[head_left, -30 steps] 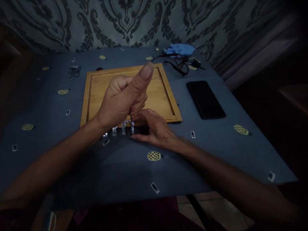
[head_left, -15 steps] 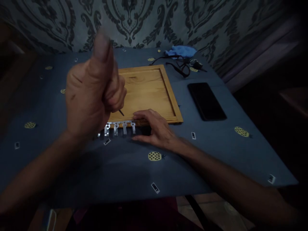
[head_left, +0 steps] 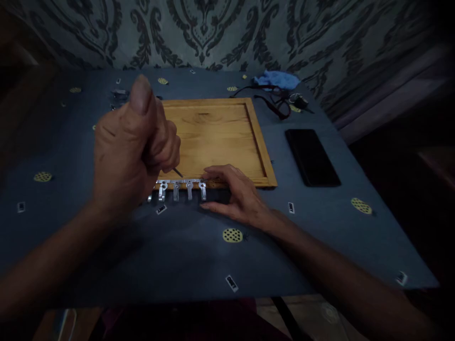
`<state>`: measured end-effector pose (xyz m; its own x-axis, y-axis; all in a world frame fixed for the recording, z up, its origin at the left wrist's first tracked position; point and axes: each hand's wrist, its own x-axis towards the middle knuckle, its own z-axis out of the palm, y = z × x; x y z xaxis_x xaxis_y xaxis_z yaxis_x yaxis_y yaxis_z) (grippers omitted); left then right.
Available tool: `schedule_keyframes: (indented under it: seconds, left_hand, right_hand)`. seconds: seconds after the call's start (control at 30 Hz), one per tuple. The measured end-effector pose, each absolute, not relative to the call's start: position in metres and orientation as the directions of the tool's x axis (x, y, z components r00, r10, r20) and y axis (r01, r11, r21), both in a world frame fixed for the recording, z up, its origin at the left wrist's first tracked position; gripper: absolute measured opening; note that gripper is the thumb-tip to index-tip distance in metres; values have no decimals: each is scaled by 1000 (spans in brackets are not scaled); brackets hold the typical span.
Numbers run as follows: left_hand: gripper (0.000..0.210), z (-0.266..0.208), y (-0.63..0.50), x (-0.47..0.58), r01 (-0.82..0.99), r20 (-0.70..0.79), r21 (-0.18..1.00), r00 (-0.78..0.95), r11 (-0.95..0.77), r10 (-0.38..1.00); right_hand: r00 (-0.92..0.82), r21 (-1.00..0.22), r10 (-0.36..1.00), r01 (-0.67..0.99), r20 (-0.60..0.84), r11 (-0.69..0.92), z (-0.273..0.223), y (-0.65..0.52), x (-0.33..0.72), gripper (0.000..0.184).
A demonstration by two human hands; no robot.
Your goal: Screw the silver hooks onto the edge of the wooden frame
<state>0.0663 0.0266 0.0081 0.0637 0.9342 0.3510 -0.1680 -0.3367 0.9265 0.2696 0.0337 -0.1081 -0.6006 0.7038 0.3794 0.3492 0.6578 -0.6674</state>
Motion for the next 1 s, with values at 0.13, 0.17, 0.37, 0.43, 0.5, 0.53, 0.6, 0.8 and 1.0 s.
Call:
schedule_keyframes:
  seconds: [0.13,0.17,0.37,0.43,0.5,0.53,0.6,0.8,1.0]
  left_hand:
    - [51,-1,35,67,-256,261,923,-132,-287,956]
    - [48,-5,38,67,-291,252,913,-155,-288,955]
    - [42,-34,61,51,-422,140,873,-264,-245,954]
    - [37,-42,69,42,-420,110,879,-281,-225,953]
    - [32,-48,74,33,-365,95,908,-299,-206,950]
    - [30,-50,76,29,-316,90,930,-302,-189,949]
    - [27,-53,79,21,-228,84,961,-305,-158,948]
    - [23,-58,78,2,-87,75,990,-330,-110,941]
    - [16,-52,75,-35,6,138,989,-404,-148,904]
  right_hand:
    - [-596,-660,708,363,379,658,-109,34,271,61]
    - [-599,-655,706,367,377,661,-109,34,271,60]
    - [-603,-620,689,375,401,689,-111,35,270,60]
    - [-603,-622,693,380,394,684,-111,35,270,59]
    - [-604,-628,699,384,384,677,-111,35,270,59]
    - [-604,-628,698,383,385,677,-111,35,271,59]
    - [-604,-622,693,381,393,684,-110,34,272,58]
    - [-604,-614,682,367,413,698,-112,35,271,56]
    - [-587,-669,713,357,382,652,-113,35,271,53]
